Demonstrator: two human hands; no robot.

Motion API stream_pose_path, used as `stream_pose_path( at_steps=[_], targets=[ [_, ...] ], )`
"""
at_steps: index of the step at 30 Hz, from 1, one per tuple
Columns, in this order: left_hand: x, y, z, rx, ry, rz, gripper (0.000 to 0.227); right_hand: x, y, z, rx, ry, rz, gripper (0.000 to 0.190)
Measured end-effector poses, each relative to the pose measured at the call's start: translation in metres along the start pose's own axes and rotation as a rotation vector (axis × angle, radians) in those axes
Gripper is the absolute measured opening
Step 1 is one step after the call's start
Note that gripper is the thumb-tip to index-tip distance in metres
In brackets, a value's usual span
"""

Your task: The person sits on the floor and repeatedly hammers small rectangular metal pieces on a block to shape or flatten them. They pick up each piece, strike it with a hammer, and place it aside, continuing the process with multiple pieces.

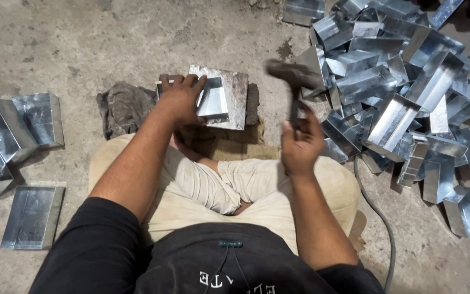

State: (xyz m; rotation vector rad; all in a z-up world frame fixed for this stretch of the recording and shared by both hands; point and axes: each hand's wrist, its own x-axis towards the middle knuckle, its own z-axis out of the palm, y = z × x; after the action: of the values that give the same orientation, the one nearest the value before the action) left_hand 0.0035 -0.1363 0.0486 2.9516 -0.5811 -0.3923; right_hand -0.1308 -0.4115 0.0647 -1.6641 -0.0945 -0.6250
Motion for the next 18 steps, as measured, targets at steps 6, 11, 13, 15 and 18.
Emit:
stream_pose_path(
  at_steps=[6, 11, 13, 15, 18],
  targets=[
    [0.003, -0.036, 0.001, -0.768, -0.352, -0.177, 0.098, 0.033, -0.070, -0.022, 0.121, 0.306, -0.524, 0.020],
    [0.005, -0.046, 0.009, -1.038, -0.481, -0.237, 0.082, 0.033, -0.031, 0.000, 0.182, 0.376, -0.705, 0.013],
    [0.004, -0.045, 0.006, -1.045, -0.479, -0.266, 0.083, 0.009, 0.004, 0.023, 0.163, 0.130, -0.317, 0.017],
    [0.003, -0.044, 0.006, -1.022, -0.475, -0.257, 0.085, 0.002, 0.023, 0.029, -0.412, -0.224, -0.134, 0.032],
    [0.005, -0.047, 0.011, -0.897, -0.406, -0.183, 0.094, 0.000, 0.017, 0.026, -0.497, -0.371, 0.108, 0.056]
  ],
)
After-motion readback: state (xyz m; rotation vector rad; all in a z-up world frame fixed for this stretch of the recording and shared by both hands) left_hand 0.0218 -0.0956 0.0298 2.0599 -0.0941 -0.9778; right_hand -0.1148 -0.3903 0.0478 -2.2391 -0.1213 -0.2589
